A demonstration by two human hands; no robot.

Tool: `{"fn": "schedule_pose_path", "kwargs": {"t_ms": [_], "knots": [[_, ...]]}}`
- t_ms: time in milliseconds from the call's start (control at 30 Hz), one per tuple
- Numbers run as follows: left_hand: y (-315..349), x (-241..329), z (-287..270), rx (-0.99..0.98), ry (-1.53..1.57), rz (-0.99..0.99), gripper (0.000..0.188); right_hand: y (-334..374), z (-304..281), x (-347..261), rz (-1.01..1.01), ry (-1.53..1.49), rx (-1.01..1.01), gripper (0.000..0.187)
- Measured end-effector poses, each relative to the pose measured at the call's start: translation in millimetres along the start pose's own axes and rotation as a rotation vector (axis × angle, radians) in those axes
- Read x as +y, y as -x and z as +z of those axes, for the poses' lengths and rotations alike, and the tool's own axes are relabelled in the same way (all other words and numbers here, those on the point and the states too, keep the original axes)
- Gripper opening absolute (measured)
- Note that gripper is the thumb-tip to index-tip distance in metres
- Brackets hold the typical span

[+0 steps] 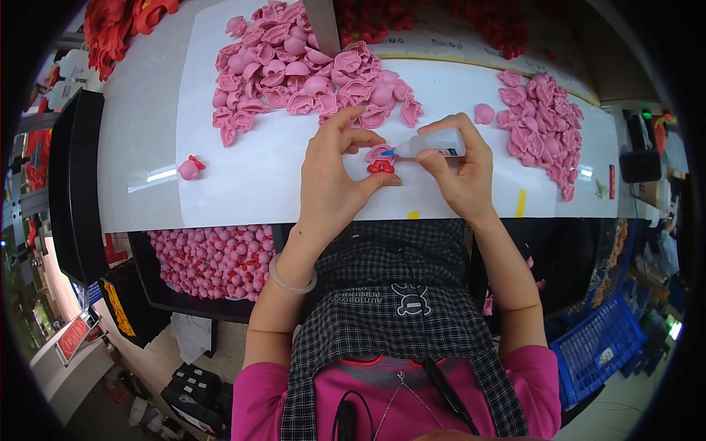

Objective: The person assembles figurines by applying glue from a bottle to attach red base pieces to pink body parts, sorts and arranges loose components and figurines on the table and tray by hand, and glues additional figurine pieces together.

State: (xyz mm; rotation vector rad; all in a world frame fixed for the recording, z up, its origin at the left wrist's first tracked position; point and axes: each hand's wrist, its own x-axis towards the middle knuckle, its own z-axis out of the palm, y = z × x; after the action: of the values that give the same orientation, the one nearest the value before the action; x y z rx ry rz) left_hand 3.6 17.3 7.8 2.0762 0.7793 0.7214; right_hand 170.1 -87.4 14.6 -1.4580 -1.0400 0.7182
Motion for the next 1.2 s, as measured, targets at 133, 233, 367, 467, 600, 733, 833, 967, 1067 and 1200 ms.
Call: {"fn": "schedule_pose_path", "kwargs": {"t_ms": [133,233,367,467,600,733,833,967,1067,1200], "knots": [[0.1,-1.4,1.0,0.005,0.022,0.005,0.088,-1.2,0.2,-0.4,-0.040,0.033,-0.012,0.030],[-0.1,-1.0,0.4,0.001,0.016,0.001,0.089,-2.8,0.9,-4.4,-0.027,0.067,-0.040,0.030],[-0.2,0.3,0.1,0.001,0.006,0.000,0.089,-2.4,1.1,-1.3,-0.021,0.048,0.004,0.030],[-0.5,-1.6,0.8,0.004,0.020,0.010,0.090,-2.9,-1.6,0.1,-0.129,0.126,0.105,0.028],[-0.6,-0.8,0.7,0.005,0.011,0.004,0.090,5.8,-9.3,1.7,-0.094,0.150,0.117,0.028],[-0.5,-0.4,0.9,0.004,0.039,-0.024,0.090,13.2,-13.3,1.0,-0.101,0.205,0.131,0.028],[-1.4,-0.8,1.5,0.009,0.041,-0.021,0.089,16.7,-15.7,1.8,-0.071,0.221,0.153,0.028],[-1.3,0.2,1.4,0.017,0.000,-0.009,0.089,16.4,-14.4,0.7,-0.079,0.207,0.139,0.029],[-1.6,-0.2,2.1,0.017,0.021,-0.014,0.089,16.7,-14.4,0.5,-0.110,0.188,0.105,0.030],[-1.6,1.5,2.7,0.018,0.010,0.005,0.088,23.0,-16.3,-2.2,-0.115,0.203,0.065,0.028]]}}
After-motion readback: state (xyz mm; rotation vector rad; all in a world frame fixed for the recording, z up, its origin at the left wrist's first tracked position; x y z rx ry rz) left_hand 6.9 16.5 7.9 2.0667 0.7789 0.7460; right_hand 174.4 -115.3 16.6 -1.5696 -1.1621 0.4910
